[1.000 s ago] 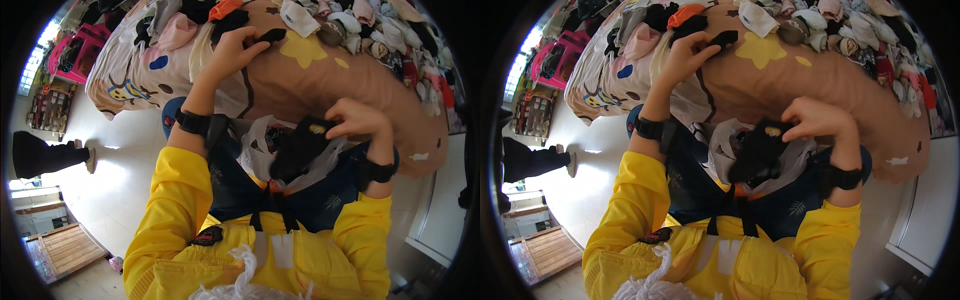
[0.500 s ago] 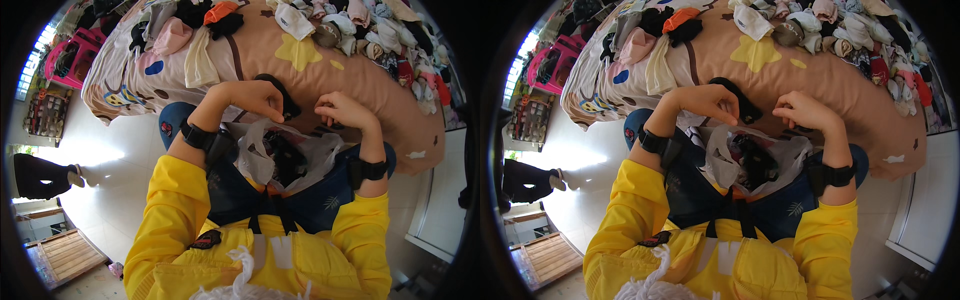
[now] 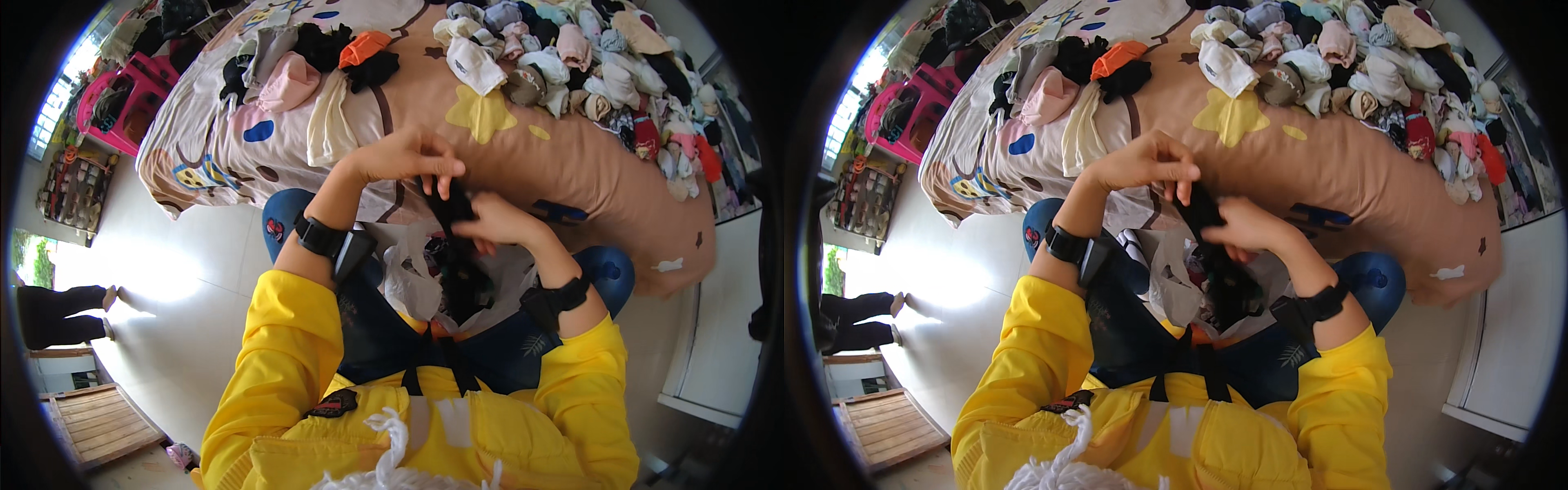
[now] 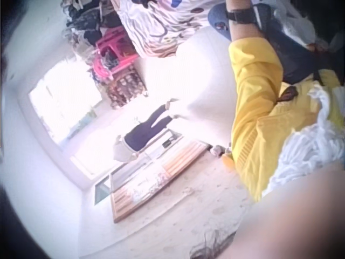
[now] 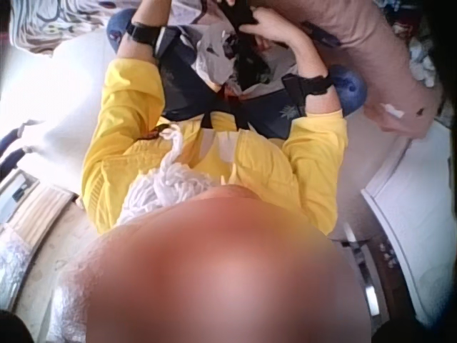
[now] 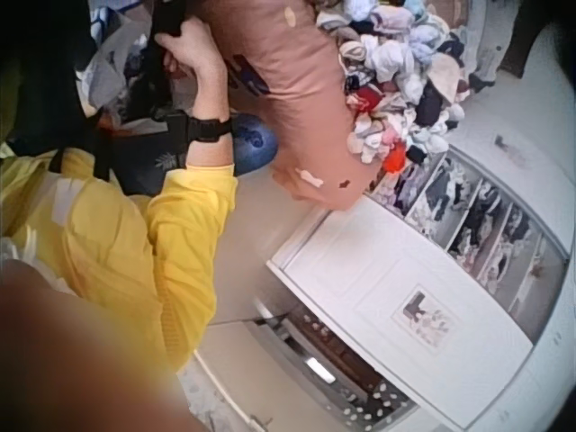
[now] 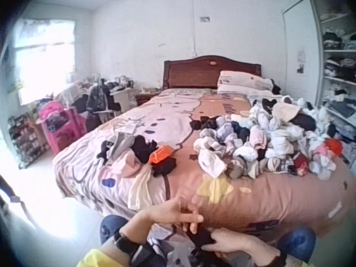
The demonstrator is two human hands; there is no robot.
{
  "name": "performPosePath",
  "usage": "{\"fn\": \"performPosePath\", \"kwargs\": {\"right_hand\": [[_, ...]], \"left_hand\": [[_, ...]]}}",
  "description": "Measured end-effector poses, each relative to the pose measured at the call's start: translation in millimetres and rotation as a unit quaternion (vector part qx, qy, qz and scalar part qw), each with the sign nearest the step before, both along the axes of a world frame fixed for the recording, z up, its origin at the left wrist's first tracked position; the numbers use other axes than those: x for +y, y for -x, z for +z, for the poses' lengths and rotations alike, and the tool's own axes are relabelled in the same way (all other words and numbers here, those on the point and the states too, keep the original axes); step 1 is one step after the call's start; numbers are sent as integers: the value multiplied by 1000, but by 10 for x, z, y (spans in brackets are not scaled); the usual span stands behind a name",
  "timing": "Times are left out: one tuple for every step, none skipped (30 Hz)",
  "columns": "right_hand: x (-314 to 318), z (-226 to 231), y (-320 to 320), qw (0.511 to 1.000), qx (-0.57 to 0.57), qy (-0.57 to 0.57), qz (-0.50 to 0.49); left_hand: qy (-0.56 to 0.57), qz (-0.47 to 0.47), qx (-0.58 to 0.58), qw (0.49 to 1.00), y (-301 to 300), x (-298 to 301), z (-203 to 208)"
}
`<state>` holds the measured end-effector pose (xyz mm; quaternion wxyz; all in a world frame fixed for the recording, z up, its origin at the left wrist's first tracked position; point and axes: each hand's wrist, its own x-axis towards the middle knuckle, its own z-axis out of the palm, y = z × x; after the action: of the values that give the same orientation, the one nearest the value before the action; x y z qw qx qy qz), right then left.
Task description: The person sits on a bed and folds multiple socks one by one. They pick up each sock, turn it inside out, fold it into a compact shape, and place it on a growing pile. The process is repeated for several socks of different colors and patterns.
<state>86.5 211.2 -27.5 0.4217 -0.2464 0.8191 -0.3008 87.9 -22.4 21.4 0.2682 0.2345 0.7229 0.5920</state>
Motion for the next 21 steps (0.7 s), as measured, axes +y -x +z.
{"fn": "performPosePath", "kwargs": {"right_hand": [[38,14,-27,992,-43,-72,92],[65,29,-69,970,-69,-180,148],[80,38,-143,963,-29,-197,181],[91,65,-185,946,-24,-247,207],[40,75,-191,919,57,-287,264],[50,110,-174,959,78,-178,206],[82,161,-103,984,78,-66,147],[141,219,-6,995,70,11,67],[244,299,138,994,70,87,3],[349,365,319,983,56,166,-58],[437,398,504,967,129,157,-156],[542,447,708,935,191,219,-205],[615,483,912,903,235,236,-271],[655,502,1086,862,278,295,-305],[668,521,1246,839,338,285,-317],[660,516,1360,809,389,258,-357],[648,516,1442,797,420,266,-342],[589,491,1502,802,436,268,-309],[521,473,1541,801,450,261,-295],[464,456,1547,805,452,242,-297],[421,442,1521,805,484,224,-258]], "left_hand": [[-40,30,16,999,-7,-25,12],[-27,47,26,998,5,-38,20],[-21,62,42,997,17,-37,18],[-15,76,58,995,29,-31,10],[3,83,86,993,45,1,-8],[-9,92,86,992,54,31,-29],[-23,101,83,991,53,71,-58],[-17,118,71,990,54,108,-83],[-11,114,75,991,69,134,-100],[-49,105,79,990,79,161,-117],[-58,115,70,989,75,192,-142],[-82,114,63,988,85,207,-157],[-95,112,65,987,98,223,-172],[-71,99,83,989,109,244,-194],[-59,76,102,990,105,267,-225],[-57,54,134,988,96,299,-269],[-39,26,140,989,88,376,-332],[-40,-14,216,975,60,471,-413],[-23,-80,185,979,27,567,-506],[76,-138,112,981,-33,675,-615],[86,-204,123,967,-108,764,-730]]}}
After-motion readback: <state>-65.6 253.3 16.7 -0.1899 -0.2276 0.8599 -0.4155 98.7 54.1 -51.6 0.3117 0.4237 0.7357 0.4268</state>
